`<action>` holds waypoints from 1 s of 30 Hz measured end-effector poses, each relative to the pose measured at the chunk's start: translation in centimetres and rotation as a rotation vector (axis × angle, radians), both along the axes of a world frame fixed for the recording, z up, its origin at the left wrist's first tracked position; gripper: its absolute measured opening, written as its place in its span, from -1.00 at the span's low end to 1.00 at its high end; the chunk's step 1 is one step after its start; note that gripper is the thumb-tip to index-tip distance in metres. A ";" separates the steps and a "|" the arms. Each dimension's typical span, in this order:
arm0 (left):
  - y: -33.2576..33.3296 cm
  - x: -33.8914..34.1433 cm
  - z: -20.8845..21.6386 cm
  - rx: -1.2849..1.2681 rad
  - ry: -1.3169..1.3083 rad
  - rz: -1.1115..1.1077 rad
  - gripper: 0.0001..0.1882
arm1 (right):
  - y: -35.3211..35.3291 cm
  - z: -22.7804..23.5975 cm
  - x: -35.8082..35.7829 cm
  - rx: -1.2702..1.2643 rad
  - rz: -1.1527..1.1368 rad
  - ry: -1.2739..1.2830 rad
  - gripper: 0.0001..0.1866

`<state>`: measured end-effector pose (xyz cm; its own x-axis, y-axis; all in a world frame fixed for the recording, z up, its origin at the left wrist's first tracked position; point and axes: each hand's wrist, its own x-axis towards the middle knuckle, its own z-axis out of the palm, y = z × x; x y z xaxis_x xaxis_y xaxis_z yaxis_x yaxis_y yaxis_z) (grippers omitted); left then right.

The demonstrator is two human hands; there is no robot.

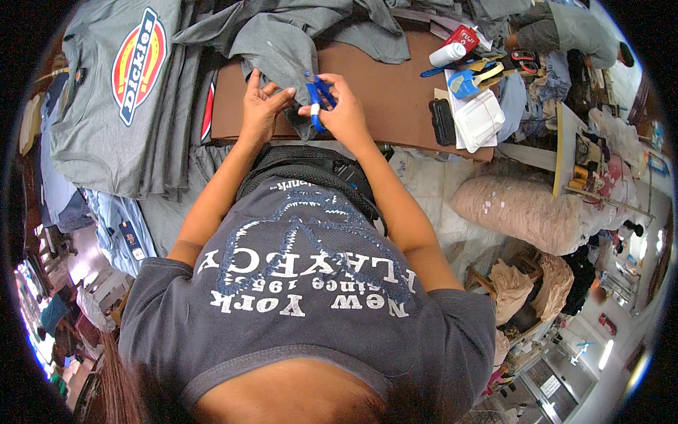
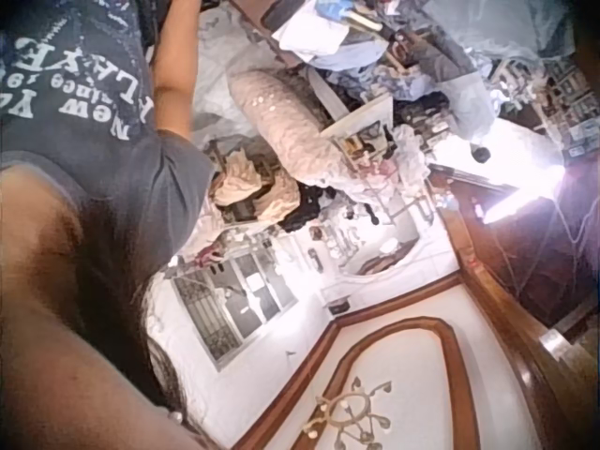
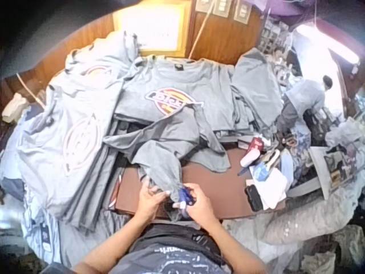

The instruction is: The person folds shirts by hand, aligning the logos, smoothing the fabric, and using shears to trim loose threads before stacking the finished garments.

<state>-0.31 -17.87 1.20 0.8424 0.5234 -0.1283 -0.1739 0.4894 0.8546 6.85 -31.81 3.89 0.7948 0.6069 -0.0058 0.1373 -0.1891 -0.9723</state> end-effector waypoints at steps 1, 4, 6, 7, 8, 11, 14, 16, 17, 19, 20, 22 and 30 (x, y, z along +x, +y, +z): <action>-0.1 0.1 0.0 -0.005 -0.005 -0.010 -0.03 | 0.1 -0.7 0.3 0.021 0.024 0.066 -0.52; 0.3 0.3 0.7 -0.058 0.025 0.035 -0.10 | -0.3 -0.2 0.0 0.009 0.080 0.166 -0.55; 1.4 0.4 0.8 -0.074 0.008 0.040 -0.16 | -1.3 0.3 -0.3 0.023 0.092 0.216 -0.55; 1.7 0.3 0.9 -0.083 0.000 0.041 -0.18 | -1.8 0.2 -0.4 0.068 0.091 0.246 -0.54; 1.8 0.2 1.0 -0.075 -0.008 0.043 -0.21 | -2.4 0.2 -0.5 0.074 0.081 0.263 -0.54; 1.6 -0.4 2.5 -0.039 -0.014 0.027 -0.32 | -3.8 0.7 -1.0 0.105 0.048 0.323 -0.54; 0.3 -0.9 4.2 -0.060 -0.035 0.059 -0.37 | -5.1 0.8 -1.4 0.142 0.042 0.325 -0.54; 0.1 -1.2 4.0 -0.221 -0.023 0.034 -0.41 | -5.8 0.6 -1.4 0.124 0.031 0.328 -0.56; 0.0 -1.4 3.8 -0.302 -0.016 0.023 -0.43 | -6.1 0.4 -1.5 0.115 0.026 0.330 -0.56; 0.1 -1.7 2.9 -0.396 0.026 -0.002 -0.46 | -6.5 -0.2 -1.8 0.107 0.015 0.209 -0.59; 0.0 -1.9 2.6 -0.443 0.046 -0.014 -0.48 | -6.6 -0.5 -1.9 0.103 0.011 0.149 -0.60; -0.4 -2.0 3.6 -0.257 0.005 0.010 -0.44 | -7.1 -0.8 -2.1 0.052 -0.009 0.094 -0.60; -1.7 -2.6 5.6 0.038 -0.071 0.094 -0.24 | -6.7 0.1 -2.2 -0.134 0.015 -0.160 -0.49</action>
<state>-2.88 -19.53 6.77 0.7958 0.6036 -0.0489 -0.2781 0.4360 0.8559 4.64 -38.52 4.01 0.7829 0.6209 0.0388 0.2920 -0.3117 -0.9042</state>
